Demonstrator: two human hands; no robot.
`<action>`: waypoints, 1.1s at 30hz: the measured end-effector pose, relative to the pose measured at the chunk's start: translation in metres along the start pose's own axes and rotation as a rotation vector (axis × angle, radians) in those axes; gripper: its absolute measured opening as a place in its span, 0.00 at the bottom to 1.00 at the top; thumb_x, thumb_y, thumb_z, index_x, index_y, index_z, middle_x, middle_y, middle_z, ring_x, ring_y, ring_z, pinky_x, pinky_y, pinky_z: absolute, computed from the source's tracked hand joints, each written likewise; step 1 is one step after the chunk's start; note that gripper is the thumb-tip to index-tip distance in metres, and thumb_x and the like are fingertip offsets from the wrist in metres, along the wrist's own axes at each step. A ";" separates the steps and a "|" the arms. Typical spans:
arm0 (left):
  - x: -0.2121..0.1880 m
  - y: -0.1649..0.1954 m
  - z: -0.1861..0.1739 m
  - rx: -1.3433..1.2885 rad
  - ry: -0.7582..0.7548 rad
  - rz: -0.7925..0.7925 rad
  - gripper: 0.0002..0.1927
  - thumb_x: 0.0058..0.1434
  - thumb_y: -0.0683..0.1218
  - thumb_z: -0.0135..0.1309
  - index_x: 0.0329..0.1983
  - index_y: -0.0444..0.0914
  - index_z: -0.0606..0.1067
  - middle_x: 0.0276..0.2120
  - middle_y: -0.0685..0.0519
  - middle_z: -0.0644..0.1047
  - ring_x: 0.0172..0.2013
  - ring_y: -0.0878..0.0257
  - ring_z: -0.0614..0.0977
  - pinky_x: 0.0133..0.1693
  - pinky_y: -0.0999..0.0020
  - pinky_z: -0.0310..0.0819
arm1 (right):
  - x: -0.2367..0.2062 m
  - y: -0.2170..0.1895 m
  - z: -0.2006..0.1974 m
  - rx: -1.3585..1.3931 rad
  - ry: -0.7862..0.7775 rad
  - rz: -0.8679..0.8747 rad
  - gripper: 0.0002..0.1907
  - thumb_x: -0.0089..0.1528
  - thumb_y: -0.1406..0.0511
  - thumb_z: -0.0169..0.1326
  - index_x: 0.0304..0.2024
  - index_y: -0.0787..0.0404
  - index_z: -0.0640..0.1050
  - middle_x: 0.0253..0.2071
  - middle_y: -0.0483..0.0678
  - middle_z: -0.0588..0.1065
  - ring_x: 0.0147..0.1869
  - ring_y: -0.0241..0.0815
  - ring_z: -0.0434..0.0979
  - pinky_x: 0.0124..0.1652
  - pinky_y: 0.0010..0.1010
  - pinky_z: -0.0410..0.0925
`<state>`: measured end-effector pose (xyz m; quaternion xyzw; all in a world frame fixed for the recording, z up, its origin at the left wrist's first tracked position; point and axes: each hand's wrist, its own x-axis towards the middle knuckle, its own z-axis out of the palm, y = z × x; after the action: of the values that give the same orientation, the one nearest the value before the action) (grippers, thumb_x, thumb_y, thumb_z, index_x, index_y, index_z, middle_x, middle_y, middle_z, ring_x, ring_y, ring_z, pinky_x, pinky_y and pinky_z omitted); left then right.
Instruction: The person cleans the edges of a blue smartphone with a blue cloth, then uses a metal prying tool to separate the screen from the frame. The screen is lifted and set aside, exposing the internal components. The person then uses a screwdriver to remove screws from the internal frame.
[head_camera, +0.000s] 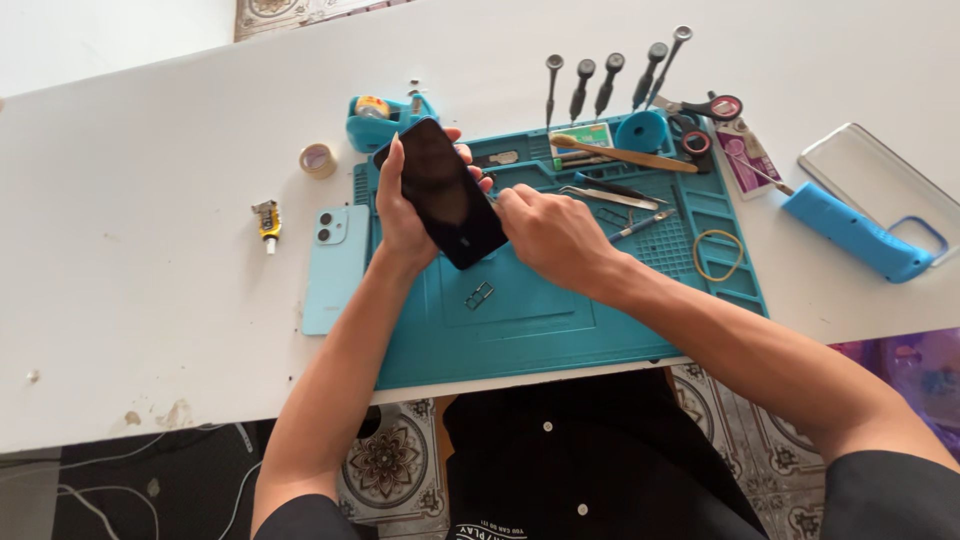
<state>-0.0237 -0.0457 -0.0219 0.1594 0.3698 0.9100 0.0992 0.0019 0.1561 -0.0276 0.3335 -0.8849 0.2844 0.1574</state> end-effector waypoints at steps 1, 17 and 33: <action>0.000 0.000 0.000 0.023 -0.004 0.009 0.33 0.75 0.65 0.37 0.61 0.33 0.68 0.43 0.47 0.75 0.45 0.56 0.80 0.54 0.52 0.79 | 0.001 0.000 0.001 -0.012 0.007 -0.004 0.09 0.67 0.68 0.51 0.34 0.68 0.72 0.28 0.54 0.72 0.27 0.52 0.77 0.25 0.42 0.69; 0.002 -0.011 -0.016 0.182 -0.144 0.040 0.50 0.66 0.78 0.28 0.64 0.32 0.70 0.43 0.47 0.77 0.43 0.59 0.82 0.49 0.61 0.82 | -0.005 0.002 -0.010 -0.094 -0.215 -0.002 0.08 0.68 0.71 0.49 0.34 0.71 0.71 0.28 0.56 0.73 0.23 0.48 0.76 0.22 0.38 0.69; 0.000 -0.007 -0.021 0.122 -0.193 0.008 0.59 0.62 0.83 0.20 0.62 0.28 0.69 0.43 0.45 0.77 0.41 0.59 0.81 0.48 0.64 0.81 | -0.006 0.005 -0.007 0.024 -0.171 -0.050 0.13 0.69 0.67 0.51 0.32 0.70 0.71 0.27 0.56 0.73 0.26 0.54 0.74 0.28 0.44 0.67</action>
<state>-0.0311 -0.0543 -0.0412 0.2537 0.4127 0.8665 0.1208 0.0033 0.1667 -0.0271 0.3803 -0.8831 0.2614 0.0843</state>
